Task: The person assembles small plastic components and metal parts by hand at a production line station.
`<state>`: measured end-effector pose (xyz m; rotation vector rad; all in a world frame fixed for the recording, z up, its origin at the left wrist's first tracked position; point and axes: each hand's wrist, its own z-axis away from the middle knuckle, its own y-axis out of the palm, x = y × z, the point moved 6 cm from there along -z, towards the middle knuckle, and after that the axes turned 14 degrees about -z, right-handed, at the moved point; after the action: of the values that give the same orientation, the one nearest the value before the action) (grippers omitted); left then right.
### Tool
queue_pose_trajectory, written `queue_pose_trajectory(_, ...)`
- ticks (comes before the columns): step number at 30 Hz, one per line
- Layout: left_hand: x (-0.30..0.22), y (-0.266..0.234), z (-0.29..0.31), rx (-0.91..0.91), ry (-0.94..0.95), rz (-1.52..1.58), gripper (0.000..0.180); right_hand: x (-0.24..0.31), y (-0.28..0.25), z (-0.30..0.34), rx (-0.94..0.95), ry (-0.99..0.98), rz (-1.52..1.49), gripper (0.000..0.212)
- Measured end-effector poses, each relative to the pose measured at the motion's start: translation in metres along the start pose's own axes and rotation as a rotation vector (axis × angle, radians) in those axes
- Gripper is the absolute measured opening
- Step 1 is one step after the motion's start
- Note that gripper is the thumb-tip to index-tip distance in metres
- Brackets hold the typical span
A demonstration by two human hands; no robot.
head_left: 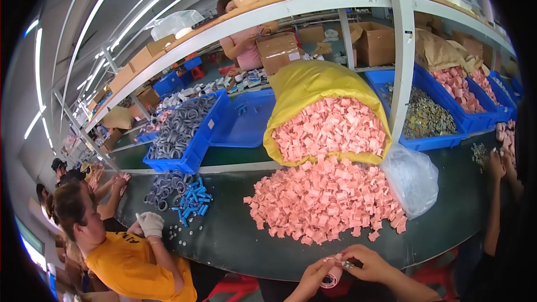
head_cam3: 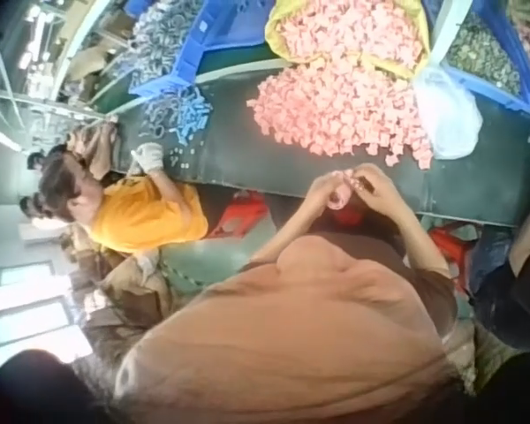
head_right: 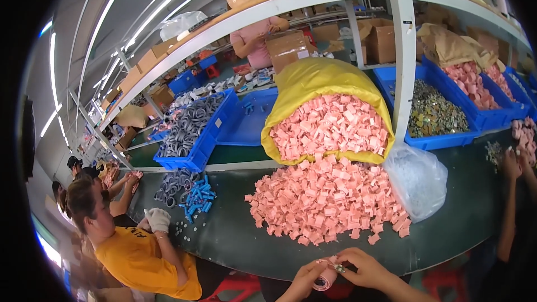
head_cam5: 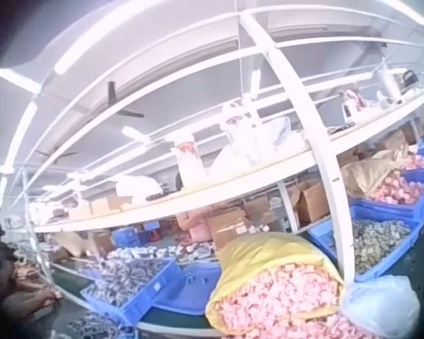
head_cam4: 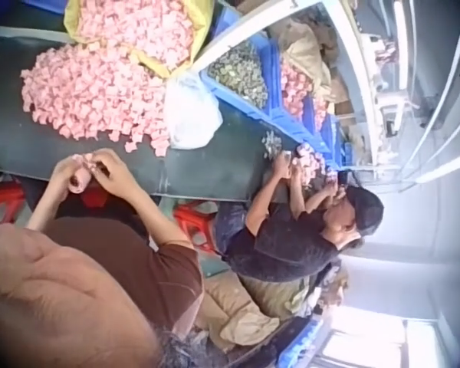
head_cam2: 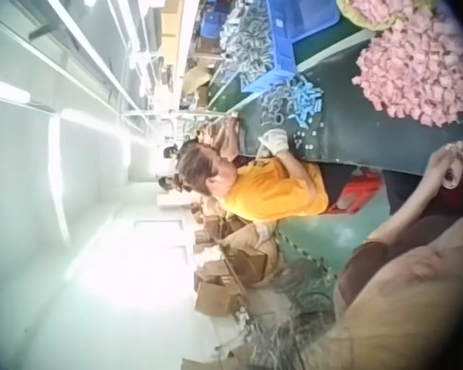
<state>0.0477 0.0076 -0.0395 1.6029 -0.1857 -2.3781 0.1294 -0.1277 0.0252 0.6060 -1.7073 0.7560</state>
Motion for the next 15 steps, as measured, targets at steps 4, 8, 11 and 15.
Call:
queue_pose_trajectory(4,-0.018,0.001,0.008,-0.138,0.074,-0.042,0.025,-0.011,0.000,0.003,-0.040,0.000,-0.014,0.019)
queue_pose_trajectory(8,-0.013,0.004,0.004,-0.163,0.106,0.047,0.026,-0.023,-0.003,0.004,-0.093,0.085,-0.097,0.019)
queue_pose_trajectory(11,-0.008,0.002,0.002,-0.179,0.083,0.047,0.025,-0.023,-0.002,0.005,-0.103,0.086,0.006,0.024)
queue_pose_trajectory(15,-0.020,0.012,0.005,-0.130,0.101,0.057,0.025,-0.005,0.001,0.006,-0.111,-0.198,0.352,0.043)
